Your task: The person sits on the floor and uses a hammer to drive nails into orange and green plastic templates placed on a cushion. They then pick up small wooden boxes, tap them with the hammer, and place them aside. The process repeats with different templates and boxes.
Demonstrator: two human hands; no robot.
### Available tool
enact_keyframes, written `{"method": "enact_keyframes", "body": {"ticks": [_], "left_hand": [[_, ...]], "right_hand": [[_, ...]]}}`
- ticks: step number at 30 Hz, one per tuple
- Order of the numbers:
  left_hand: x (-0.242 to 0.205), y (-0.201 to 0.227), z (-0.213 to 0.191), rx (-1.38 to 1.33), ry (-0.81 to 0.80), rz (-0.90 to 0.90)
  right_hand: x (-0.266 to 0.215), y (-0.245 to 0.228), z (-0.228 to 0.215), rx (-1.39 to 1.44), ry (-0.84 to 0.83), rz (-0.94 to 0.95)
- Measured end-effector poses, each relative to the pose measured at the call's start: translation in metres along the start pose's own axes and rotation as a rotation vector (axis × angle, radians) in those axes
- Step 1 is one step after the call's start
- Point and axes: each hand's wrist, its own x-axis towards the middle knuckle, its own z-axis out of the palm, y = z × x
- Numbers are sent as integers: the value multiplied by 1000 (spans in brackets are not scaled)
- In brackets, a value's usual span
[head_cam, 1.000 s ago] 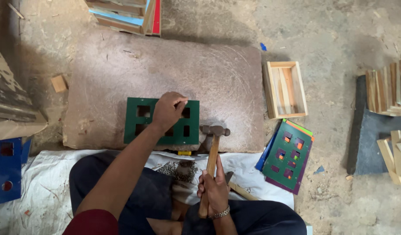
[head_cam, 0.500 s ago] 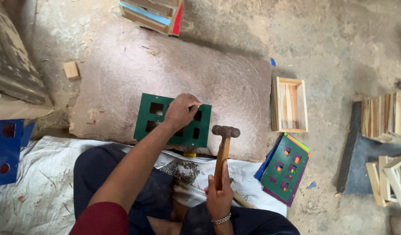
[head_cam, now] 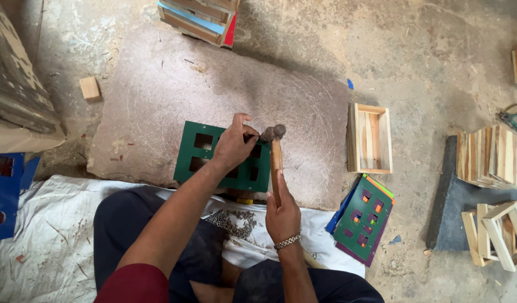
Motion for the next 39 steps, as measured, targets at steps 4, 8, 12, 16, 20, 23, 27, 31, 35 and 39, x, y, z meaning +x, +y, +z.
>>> {"method": "enact_keyframes", "body": {"ticks": [4,8,12,16,20,23,27,31,35,39], "left_hand": [[1,-4,-1,5,16,-14],[-1,-3,1,-7,14,6],[3,-1,-1,33,16,-16],[-1,-3,-1,29,3,-28],[5,2,-4,-2,36,16],[-3,2,-4,-33,11,-53],[0,7,-5,10,1,-63],[1,9,-7,39,-22,-95],[0,6,-5,31,-22,-97],[0,2,-4,5,-8,-89]], "right_hand": [[2,2,4,-16,54,-90],[0,1,2,-50,-44,77],[2,-5,-2,-22,86,-111],[-2,-9,-2,-141,-54,87],[5,-6,-4,-100,-37,135],[-3,0,-6,40,111,-146],[-4,3,-2,-16,110,-129],[1,3,3,-45,11,1],[2,1,1,-35,23,-20],[0,-4,2,-91,69,-49]]}}
